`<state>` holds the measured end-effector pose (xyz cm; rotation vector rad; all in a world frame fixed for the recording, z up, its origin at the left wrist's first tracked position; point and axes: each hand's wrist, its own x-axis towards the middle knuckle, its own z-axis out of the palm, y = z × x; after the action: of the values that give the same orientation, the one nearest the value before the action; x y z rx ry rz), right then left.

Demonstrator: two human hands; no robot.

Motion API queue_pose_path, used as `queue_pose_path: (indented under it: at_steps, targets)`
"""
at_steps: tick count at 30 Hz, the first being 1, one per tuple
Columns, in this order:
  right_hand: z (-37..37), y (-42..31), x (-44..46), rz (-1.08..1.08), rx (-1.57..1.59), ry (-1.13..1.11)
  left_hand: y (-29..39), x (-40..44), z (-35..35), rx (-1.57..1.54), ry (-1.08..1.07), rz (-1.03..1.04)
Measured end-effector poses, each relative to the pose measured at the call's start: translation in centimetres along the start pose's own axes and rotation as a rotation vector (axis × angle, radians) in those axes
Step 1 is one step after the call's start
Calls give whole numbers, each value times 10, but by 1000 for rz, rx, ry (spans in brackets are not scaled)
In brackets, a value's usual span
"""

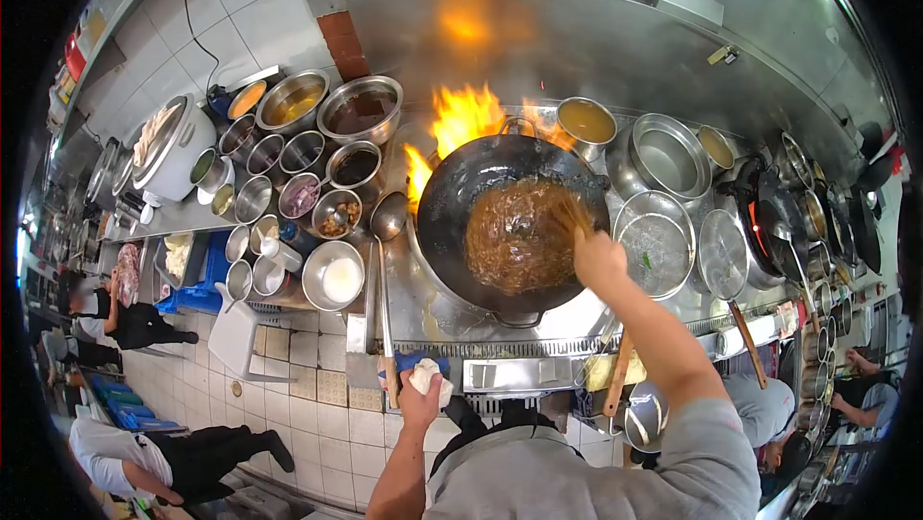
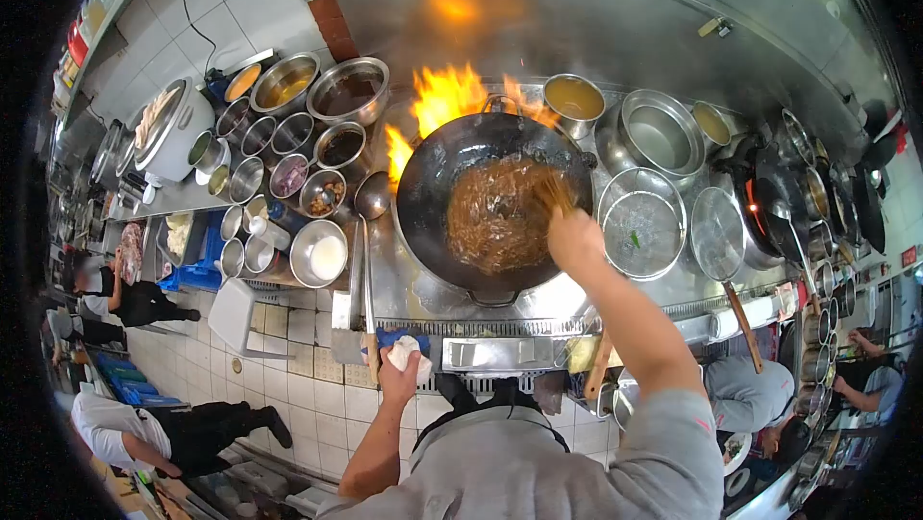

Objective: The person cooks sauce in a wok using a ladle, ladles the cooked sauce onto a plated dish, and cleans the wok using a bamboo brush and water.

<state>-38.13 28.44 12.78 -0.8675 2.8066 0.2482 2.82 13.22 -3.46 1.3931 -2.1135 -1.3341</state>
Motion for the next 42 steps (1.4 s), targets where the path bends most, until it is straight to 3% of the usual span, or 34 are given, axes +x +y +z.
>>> queue_pose_path:
  at_steps: [3, 7, 14, 17, 21, 24, 28, 30, 33, 36, 37, 39, 41, 42]
  targets:
    - [-4, -48, 87, 52, 160, 9, -3, 0, 2, 51, 29, 32]
    - [4, -125, 65, -48, 343, -31, -2, -2, 2, 46, 40, 46]
    - [-20, -87, -62, -277, 381, -220, -4, 1, 3, 74, 41, 23]
    - [-27, -102, -21, -279, 415, -117, -9, 1, 2, 99, 46, 28]
    - [-8, -150, 52, -35, 589, 17, -4, -1, 3, 45, 46, 52]
    - [7, -141, 20, -144, 599, 16, 0, -2, 0, 59, 35, 55]
    - [-29, -81, -70, -187, 331, -256, -1, -2, -1, 36, 10, 17]
    - [-30, -54, -62, -122, 91, -300, -1, -2, 0, 44, 17, -5]
    - [-54, -63, -7, -112, 49, -259, 6, -4, -2, 102, 34, 44]
    - [-30, -105, 57, -125, 116, -27, -1, -1, 0, 104, 45, 66]
    - [-35, -120, 59, -64, 106, -92, -1, -2, 1, 101, 44, 65]
    - [-30, -123, 27, -139, 149, -40, 3, -6, 0, 88, 46, 61]
    - [-26, -106, -27, -68, 324, -31, 3, -1, 2, 86, 50, 82]
    - [-10, -92, -44, -120, 239, -79, -5, 0, 4, 95, 57, 103]
